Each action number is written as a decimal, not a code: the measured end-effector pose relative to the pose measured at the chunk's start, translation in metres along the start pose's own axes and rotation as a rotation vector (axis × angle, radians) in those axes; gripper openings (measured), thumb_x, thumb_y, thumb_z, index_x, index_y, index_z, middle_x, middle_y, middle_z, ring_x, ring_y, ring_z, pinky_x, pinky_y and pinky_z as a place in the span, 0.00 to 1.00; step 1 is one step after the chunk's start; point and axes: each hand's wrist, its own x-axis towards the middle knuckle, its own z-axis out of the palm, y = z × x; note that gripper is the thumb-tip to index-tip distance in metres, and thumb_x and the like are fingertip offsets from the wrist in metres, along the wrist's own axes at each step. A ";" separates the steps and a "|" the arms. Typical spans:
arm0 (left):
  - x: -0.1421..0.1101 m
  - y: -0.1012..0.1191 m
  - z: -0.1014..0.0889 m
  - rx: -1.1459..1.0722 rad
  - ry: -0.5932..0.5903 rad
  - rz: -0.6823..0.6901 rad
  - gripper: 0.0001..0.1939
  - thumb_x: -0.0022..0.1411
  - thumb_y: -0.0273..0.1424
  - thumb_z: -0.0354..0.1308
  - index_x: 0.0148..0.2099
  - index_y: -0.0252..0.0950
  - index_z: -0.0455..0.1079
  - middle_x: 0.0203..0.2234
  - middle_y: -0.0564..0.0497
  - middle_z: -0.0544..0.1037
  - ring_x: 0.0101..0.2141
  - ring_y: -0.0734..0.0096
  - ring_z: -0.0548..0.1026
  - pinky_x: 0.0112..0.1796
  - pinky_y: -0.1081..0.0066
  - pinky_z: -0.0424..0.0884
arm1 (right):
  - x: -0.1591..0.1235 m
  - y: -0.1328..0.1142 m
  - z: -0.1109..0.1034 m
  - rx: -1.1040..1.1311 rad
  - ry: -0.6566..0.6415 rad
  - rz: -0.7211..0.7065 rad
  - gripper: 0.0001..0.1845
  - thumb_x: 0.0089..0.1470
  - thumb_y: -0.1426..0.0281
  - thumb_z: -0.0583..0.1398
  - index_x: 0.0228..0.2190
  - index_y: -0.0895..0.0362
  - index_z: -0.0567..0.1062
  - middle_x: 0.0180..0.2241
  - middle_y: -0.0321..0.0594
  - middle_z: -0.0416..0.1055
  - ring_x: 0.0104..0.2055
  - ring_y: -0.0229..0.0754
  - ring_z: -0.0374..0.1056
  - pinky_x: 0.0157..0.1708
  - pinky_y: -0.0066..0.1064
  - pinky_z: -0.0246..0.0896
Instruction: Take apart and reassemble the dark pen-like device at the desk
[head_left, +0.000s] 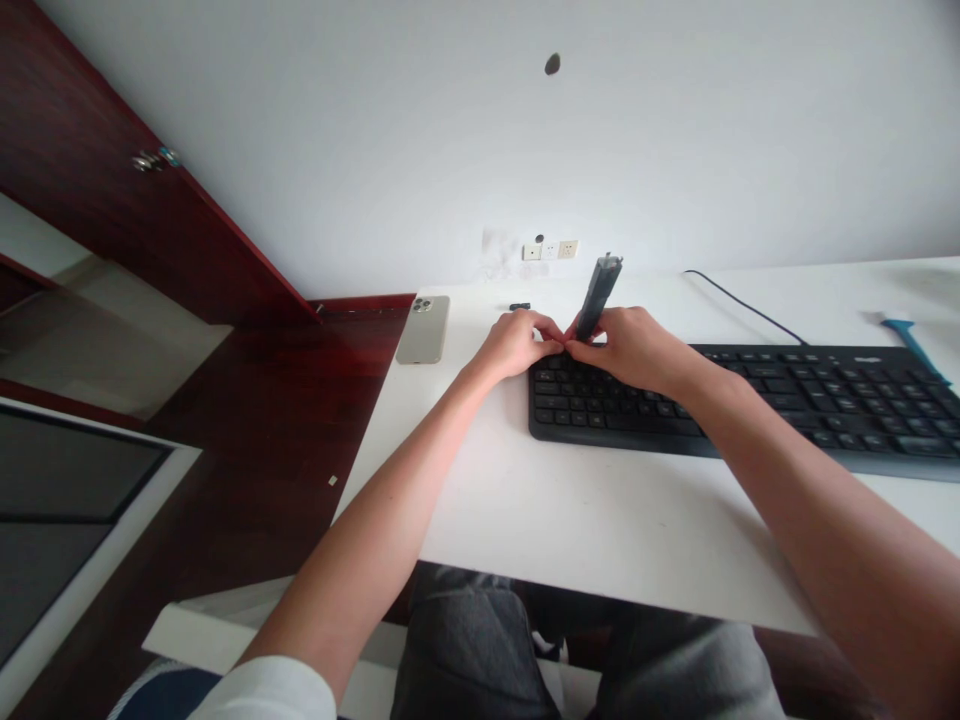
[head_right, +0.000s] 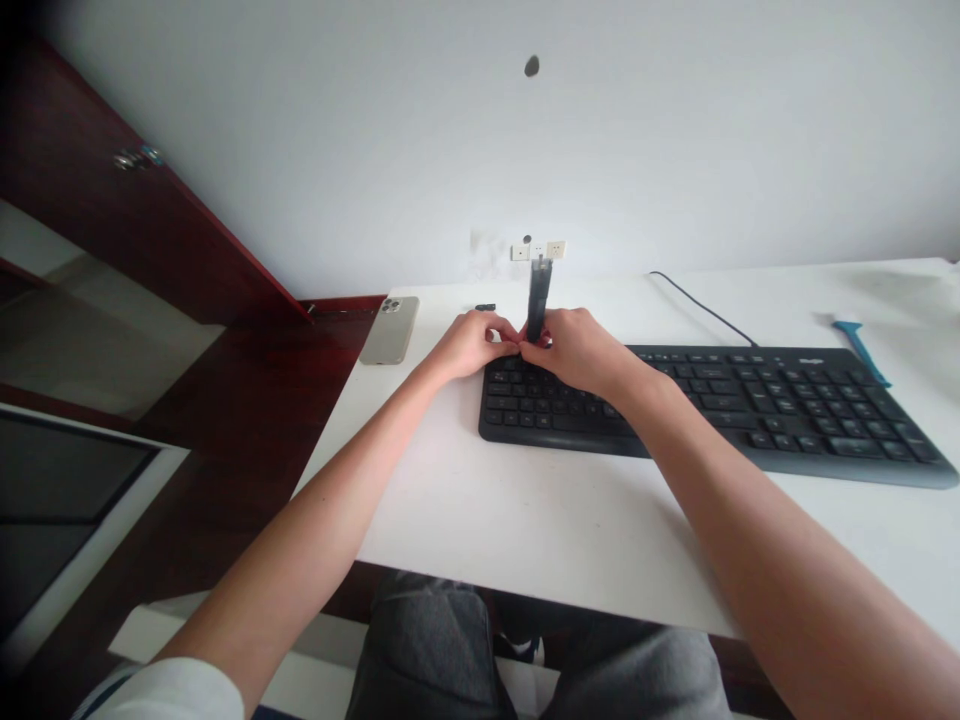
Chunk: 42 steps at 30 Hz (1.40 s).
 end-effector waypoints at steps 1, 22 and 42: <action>0.000 0.001 0.000 -0.007 -0.005 -0.013 0.05 0.61 0.27 0.67 0.39 0.40 0.83 0.37 0.51 0.85 0.37 0.65 0.79 0.43 0.65 0.73 | 0.000 0.000 0.001 -0.004 0.008 0.006 0.09 0.59 0.66 0.63 0.37 0.54 0.84 0.38 0.42 0.83 0.40 0.51 0.78 0.37 0.35 0.67; -0.009 0.004 -0.002 0.162 0.023 0.188 0.06 0.64 0.26 0.61 0.39 0.38 0.80 0.37 0.50 0.82 0.38 0.65 0.78 0.39 0.69 0.70 | -0.002 0.003 0.003 0.178 -0.010 -0.065 0.10 0.60 0.68 0.60 0.41 0.52 0.81 0.42 0.38 0.83 0.44 0.49 0.78 0.43 0.36 0.70; -0.008 0.011 -0.002 0.210 0.053 0.045 0.07 0.65 0.30 0.62 0.38 0.40 0.82 0.33 0.50 0.84 0.34 0.64 0.78 0.37 0.68 0.68 | -0.003 0.005 0.012 0.101 0.052 -0.140 0.08 0.56 0.73 0.60 0.40 0.55 0.75 0.35 0.41 0.79 0.35 0.46 0.75 0.37 0.34 0.67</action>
